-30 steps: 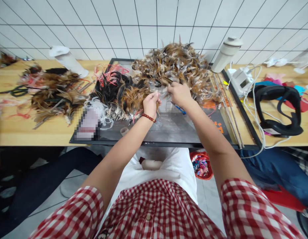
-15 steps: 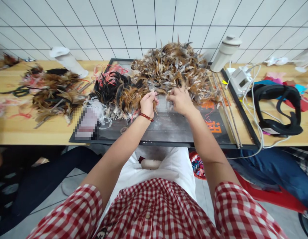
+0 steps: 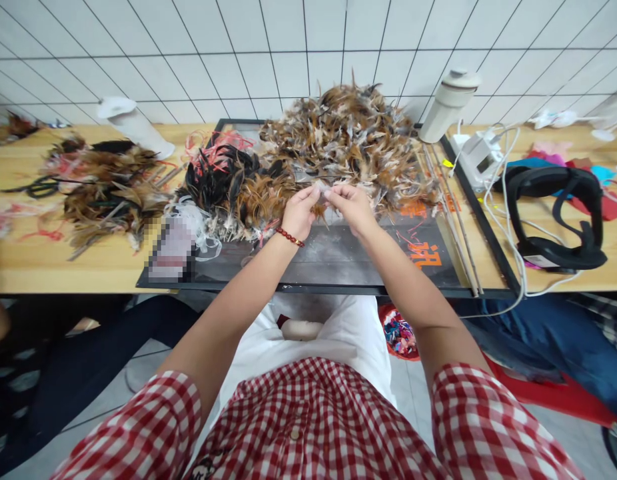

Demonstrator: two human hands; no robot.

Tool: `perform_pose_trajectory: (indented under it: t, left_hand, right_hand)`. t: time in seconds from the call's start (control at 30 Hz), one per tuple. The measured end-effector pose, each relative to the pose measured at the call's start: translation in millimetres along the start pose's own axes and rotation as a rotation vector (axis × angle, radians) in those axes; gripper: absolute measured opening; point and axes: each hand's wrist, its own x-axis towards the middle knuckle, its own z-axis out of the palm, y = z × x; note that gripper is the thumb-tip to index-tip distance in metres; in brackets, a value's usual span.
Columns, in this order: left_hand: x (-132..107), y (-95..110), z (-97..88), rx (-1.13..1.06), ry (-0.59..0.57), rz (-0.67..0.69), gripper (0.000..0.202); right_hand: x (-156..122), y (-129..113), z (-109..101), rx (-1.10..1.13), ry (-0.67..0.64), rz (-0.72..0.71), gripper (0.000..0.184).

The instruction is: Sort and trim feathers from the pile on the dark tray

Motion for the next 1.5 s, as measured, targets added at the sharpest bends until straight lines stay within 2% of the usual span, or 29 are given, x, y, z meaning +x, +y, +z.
perform_pose_trajectory:
  t: [0.17,0.27,0.37,0.5,0.7,0.83,0.9,0.97,1.07,1.13,1.2,1.27,1.37,1.5]
  left_hand:
    - [-4,2,2.1,0.004,-0.006,-0.072,0.003]
    - [-5,4,3.0,0.039,0.012,-0.065,0.006]
    - [-5,4,3.0,0.066,0.004,-0.048,0.014]
    - [-9,5,5.2,0.148,-0.080,-0.089,0.019]
    - [-18,12,10.7,0.197,-0.194,-0.128,0.030]
    - [-18,11,9.0,0.209,-0.241,-0.158,0.031]
    - [-16,10,7.4,0.230,-0.277,-0.191,0.030]
    - [-14,9,6.5,0.227,-0.273,-0.160,0.023]
    - [-12,8,6.8,0.207,-0.187,0.026,0.011]
    - [-11,9,7.3,0.240,-0.187,0.107,0.015]
    - [-11,8,7.1,0.298,-0.239,0.098,0.022]
    - [-11,7,6.1,0.331,-0.279,0.066,0.029]
    - [-9,3,3.5,0.381,-0.280,0.069,0.040]
    - [-4,-5,-0.9,0.446,-0.263,0.066,0.037]
  right_hand:
    - [1,6,1,-0.007,0.005,0.014,0.059]
    - [1,4,-2,-0.041,-0.005,0.003,0.060]
    - [2,-1,-8,-0.051,0.050,-0.104,0.060]
    - [2,-6,-13,-0.042,0.090,-0.188,0.061]
    - [2,-7,-14,-0.032,-0.028,-0.133,0.061]
    - [2,-6,-18,0.028,-0.145,-0.025,0.064]
    - [3,-5,-19,0.037,-0.164,-0.033,0.064]
    - [4,-1,-19,0.025,-0.118,-0.095,0.064]
    - [6,4,-20,-0.143,0.005,-0.225,0.060]
    - [7,6,-20,-0.300,0.064,-0.280,0.052]
    - [7,8,-19,-0.386,0.092,-0.303,0.043]
    - [6,9,-17,-0.379,0.105,-0.305,0.038]
    - [5,12,-13,-0.259,0.106,-0.291,0.041]
    - [10,20,-15,-0.159,0.055,-0.263,0.052]
